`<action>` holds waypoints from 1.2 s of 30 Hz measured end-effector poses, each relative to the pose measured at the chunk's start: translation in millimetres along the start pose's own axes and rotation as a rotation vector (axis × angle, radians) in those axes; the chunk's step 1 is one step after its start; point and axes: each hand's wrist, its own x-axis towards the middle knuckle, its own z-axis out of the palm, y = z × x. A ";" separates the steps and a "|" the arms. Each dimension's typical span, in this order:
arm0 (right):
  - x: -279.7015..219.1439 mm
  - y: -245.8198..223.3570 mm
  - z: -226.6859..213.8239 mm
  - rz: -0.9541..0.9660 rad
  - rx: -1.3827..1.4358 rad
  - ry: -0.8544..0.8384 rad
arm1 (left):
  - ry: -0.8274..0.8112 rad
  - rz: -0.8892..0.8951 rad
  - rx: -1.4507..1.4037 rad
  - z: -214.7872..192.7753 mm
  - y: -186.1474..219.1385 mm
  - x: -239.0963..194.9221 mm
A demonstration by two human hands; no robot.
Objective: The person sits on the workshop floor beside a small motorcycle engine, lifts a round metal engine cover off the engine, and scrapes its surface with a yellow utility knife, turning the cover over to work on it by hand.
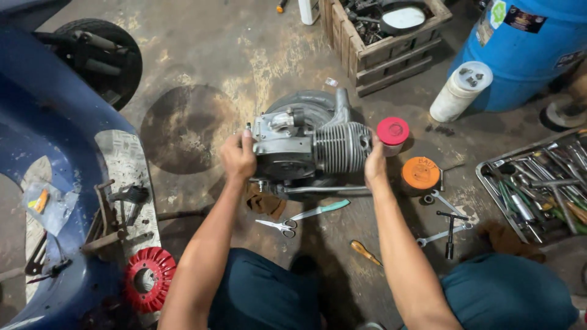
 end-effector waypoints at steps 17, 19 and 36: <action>-32.4 -6.8 -5.2 0.020 0.465 0.053 | -0.023 0.009 -0.034 -12.1 25.7 10.3; -43.4 -22.8 -4.1 0.033 0.415 0.128 | -0.027 0.022 -0.021 -13.9 28.9 9.7; 12.8 55.6 -20.2 0.242 0.645 0.100 | -0.210 0.232 0.208 -22.5 20.0 1.0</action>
